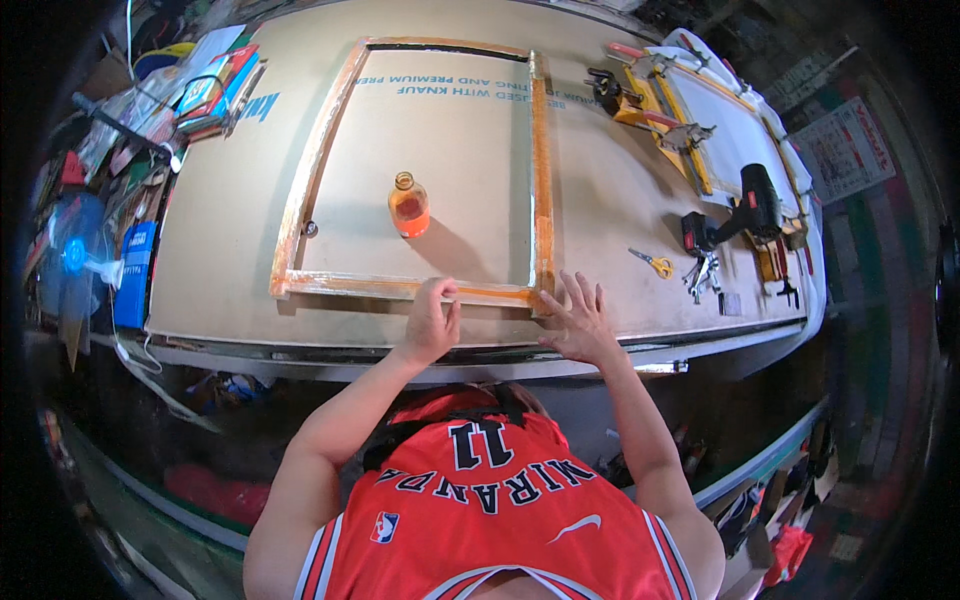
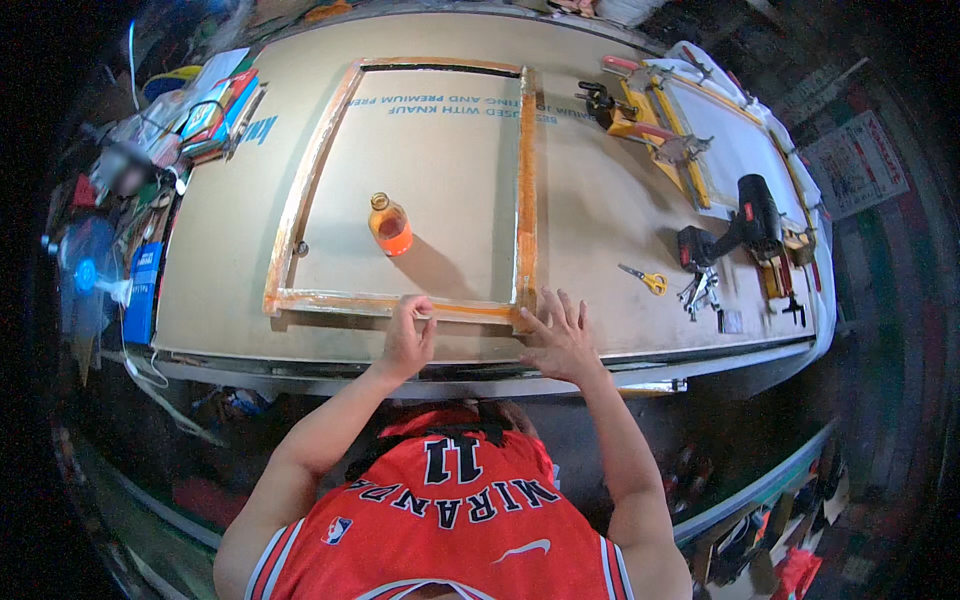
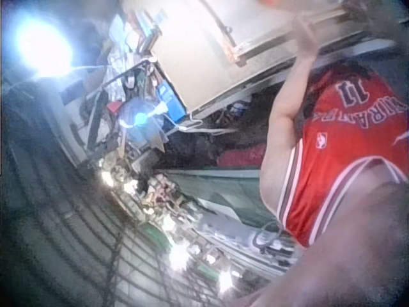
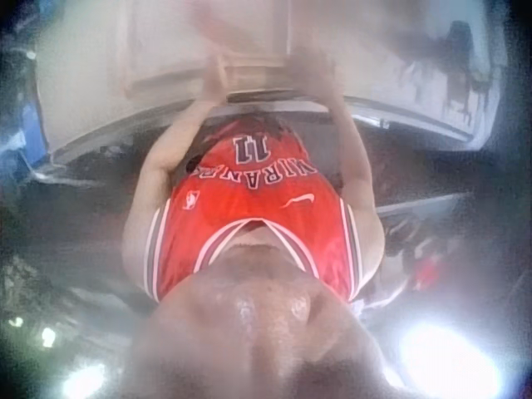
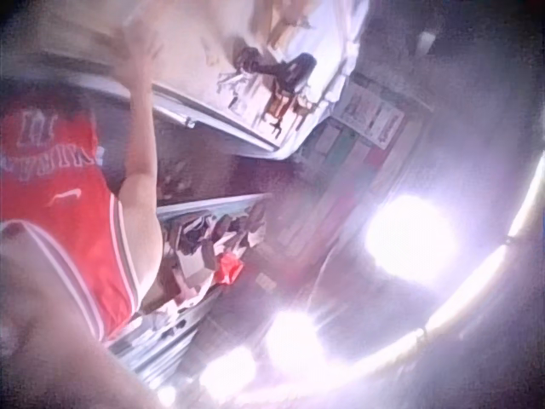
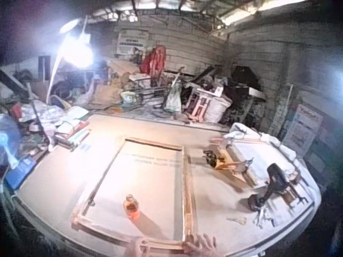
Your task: The person applies a liquid finish to a rectangular wooden frame on a workbench, using a small bottle to pour and hands to spread the liquid along the frame edges. The person repeatedly pours and rubs the finish into the wood, rotating the frame to cover different sides.
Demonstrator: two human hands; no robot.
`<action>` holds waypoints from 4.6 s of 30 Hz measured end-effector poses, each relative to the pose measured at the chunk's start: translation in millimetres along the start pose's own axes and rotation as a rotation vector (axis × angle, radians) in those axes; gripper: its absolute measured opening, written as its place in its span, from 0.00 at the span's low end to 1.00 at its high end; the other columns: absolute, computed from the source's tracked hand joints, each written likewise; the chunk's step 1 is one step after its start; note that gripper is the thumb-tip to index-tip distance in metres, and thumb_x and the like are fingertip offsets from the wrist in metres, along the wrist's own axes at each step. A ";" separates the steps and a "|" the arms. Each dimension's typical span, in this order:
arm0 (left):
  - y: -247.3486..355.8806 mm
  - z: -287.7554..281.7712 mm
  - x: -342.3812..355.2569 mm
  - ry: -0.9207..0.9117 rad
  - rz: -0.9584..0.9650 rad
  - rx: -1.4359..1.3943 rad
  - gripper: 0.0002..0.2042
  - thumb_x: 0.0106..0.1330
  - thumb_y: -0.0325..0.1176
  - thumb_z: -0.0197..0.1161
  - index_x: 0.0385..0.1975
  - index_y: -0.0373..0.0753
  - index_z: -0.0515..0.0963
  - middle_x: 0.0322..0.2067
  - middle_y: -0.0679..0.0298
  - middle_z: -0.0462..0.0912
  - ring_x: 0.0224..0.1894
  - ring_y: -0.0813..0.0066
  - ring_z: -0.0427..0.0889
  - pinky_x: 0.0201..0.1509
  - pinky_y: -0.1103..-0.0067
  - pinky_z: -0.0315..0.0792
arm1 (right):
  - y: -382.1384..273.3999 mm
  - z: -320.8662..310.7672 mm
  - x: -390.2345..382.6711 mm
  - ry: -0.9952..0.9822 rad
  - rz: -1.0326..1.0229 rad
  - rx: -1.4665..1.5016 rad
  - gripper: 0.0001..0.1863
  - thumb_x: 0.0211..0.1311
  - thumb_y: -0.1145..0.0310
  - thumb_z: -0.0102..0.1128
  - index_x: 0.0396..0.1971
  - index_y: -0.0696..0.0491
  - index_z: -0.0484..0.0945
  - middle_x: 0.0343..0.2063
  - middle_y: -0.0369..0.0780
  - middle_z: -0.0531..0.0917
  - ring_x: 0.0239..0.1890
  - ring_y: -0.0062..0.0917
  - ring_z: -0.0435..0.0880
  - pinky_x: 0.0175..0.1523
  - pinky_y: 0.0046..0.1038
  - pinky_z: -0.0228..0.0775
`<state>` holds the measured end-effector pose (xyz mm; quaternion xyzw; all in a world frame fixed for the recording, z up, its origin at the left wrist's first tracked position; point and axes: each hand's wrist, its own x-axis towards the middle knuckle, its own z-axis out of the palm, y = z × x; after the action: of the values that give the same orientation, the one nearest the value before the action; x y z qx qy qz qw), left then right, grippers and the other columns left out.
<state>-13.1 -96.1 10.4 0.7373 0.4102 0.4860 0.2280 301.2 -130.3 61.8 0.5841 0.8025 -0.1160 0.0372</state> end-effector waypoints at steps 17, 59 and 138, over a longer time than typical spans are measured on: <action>28.6 37.2 -54.3 0.056 -0.104 0.119 0.20 0.62 0.18 0.60 0.54 0.34 0.69 0.40 0.53 0.79 0.42 0.56 0.81 0.48 0.66 0.75 | -12.4 9.7 16.8 0.043 -0.199 -0.074 0.53 0.55 0.24 0.57 0.75 0.43 0.63 0.79 0.47 0.46 0.81 0.47 0.39 0.75 0.69 0.31; 31.6 52.8 -55.7 0.038 -0.146 0.123 0.18 0.60 0.18 0.59 0.51 0.35 0.72 0.37 0.56 0.80 0.40 0.55 0.80 0.48 0.64 0.75 | -16.9 6.3 24.9 0.002 -0.339 -0.083 0.48 0.59 0.25 0.54 0.76 0.35 0.62 0.79 0.45 0.48 0.81 0.47 0.40 0.76 0.68 0.33; 12.6 -11.2 -65.2 0.068 -0.163 0.074 0.15 0.63 0.19 0.59 0.49 0.35 0.73 0.34 0.55 0.81 0.38 0.53 0.82 0.45 0.64 0.76 | -125.6 25.7 74.8 0.119 -0.334 -0.068 0.50 0.58 0.27 0.56 0.73 0.48 0.66 0.78 0.47 0.51 0.81 0.46 0.44 0.74 0.71 0.34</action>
<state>-30.8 -157.8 -10.1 0.6924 0.4941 0.4751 0.2254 156.9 -103.3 40.1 0.4469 0.8926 -0.0586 -0.0106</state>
